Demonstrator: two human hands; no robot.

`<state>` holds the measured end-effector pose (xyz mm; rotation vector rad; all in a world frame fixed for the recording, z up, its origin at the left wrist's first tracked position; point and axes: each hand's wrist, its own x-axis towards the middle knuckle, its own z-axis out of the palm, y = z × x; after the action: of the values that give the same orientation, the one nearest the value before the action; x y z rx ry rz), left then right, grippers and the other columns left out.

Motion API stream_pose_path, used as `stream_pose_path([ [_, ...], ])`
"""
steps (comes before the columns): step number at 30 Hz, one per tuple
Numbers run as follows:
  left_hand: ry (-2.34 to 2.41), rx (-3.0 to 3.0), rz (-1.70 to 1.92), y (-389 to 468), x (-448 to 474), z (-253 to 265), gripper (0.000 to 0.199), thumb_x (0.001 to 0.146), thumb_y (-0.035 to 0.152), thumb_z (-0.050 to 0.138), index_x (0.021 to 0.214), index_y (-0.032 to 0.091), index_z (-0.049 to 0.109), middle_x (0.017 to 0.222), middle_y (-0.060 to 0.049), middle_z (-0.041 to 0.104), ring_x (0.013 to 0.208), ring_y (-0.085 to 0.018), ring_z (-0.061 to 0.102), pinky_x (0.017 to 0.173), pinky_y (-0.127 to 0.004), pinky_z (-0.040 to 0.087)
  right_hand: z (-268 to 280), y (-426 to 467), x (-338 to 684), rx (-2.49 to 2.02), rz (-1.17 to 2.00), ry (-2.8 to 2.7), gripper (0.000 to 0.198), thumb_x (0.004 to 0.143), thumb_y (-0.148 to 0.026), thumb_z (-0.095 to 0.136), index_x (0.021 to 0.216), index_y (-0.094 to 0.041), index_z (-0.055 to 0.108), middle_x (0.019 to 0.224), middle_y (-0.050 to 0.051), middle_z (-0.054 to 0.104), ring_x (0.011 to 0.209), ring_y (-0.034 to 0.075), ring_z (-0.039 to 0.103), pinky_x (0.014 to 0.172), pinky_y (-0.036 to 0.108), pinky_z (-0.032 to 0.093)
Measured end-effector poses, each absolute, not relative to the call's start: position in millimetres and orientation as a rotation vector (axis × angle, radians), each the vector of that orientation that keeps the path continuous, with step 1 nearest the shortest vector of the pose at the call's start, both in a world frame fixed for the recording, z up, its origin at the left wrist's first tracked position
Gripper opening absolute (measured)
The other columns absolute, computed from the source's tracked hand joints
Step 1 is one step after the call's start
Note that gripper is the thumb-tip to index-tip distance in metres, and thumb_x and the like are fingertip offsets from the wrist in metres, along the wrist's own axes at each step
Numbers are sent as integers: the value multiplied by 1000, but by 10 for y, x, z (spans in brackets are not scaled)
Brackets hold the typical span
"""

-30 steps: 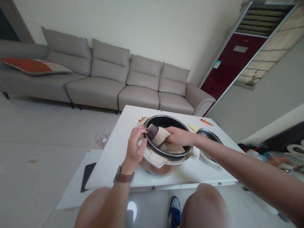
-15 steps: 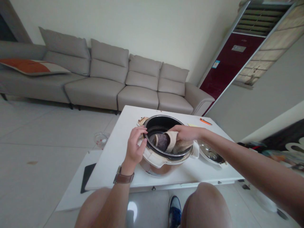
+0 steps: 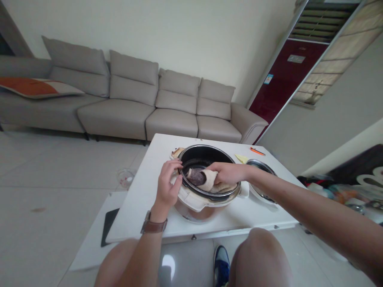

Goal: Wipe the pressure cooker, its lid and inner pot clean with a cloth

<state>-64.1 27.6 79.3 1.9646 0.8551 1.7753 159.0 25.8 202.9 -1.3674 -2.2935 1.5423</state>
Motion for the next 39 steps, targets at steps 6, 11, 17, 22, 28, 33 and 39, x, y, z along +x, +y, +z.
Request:
stream_pose_path([
  [6, 874, 1980, 1768, 290, -668, 802, 16, 96, 34, 55, 105, 22, 62, 117, -11, 67, 118, -29, 62, 106, -50, 49, 2203, 218, 1797, -1416, 1479, -2210, 32, 68, -17, 65, 99, -14, 76, 91, 1, 74, 90, 21, 67, 84, 27, 52],
  [11, 811, 1979, 1740, 308, -723, 884, 18, 96, 31, 59, 110, 22, 64, 117, -10, 68, 118, -28, 63, 106, -48, 49, 2335, 175, 1880, -1508, 1175, -1983, 47, 66, -19, 66, 112, -16, 75, 99, 1, 76, 96, 23, 67, 86, 29, 52],
  [17, 840, 1995, 1551, 241, -670, 1281, 57, 88, 33, 70, 141, 22, 55, 143, -13, 61, 137, -32, 56, 118, -52, 43, 2551, 120, 1836, -1376, 966, -2028, 46, 67, -20, 67, 113, -15, 74, 103, 1, 75, 100, 24, 65, 91, 31, 49],
  [22, 849, 1978, 1501, 147, -624, 1534, 68, 82, 37, 78, 144, 22, 52, 134, -12, 67, 124, -32, 65, 104, -48, 56, 3027, 14, 1673, -1218, 977, -2121, 43, 70, -19, 68, 113, -15, 73, 101, 1, 73, 100, 25, 66, 87, 31, 51],
  [28, 683, 1678, 1591, 58, -815, 1533, 44, 85, 45, 76, 120, 21, 66, 103, -8, 74, 96, -28, 73, 79, -41, 66, 3442, 55, 1311, -1111, 1053, -2145, 46, 70, -18, 69, 116, -17, 70, 93, -2, 70, 93, 20, 67, 83, 30, 54],
  [33, 669, 1607, 1666, -47, -970, 1633, 70, 78, 52, 82, 135, 30, 49, 115, -7, 69, 101, -27, 71, 81, -40, 66, 3498, 210, 1015, -1127, 1249, -2096, 56, 66, -14, 69, 122, -15, 67, 89, 2, 70, 85, 20, 69, 79, 30, 58],
  [39, 693, 1519, 1819, -59, -1050, 1768, 33, 84, 39, 78, 108, 28, 58, 120, -5, 60, 102, -20, 67, 82, -34, 62, 3500, 247, 878, -1171, 1279, -2062, 55, 64, -13, 72, 118, -13, 69, 86, 3, 72, 77, 20, 69, 71, 28, 59],
])
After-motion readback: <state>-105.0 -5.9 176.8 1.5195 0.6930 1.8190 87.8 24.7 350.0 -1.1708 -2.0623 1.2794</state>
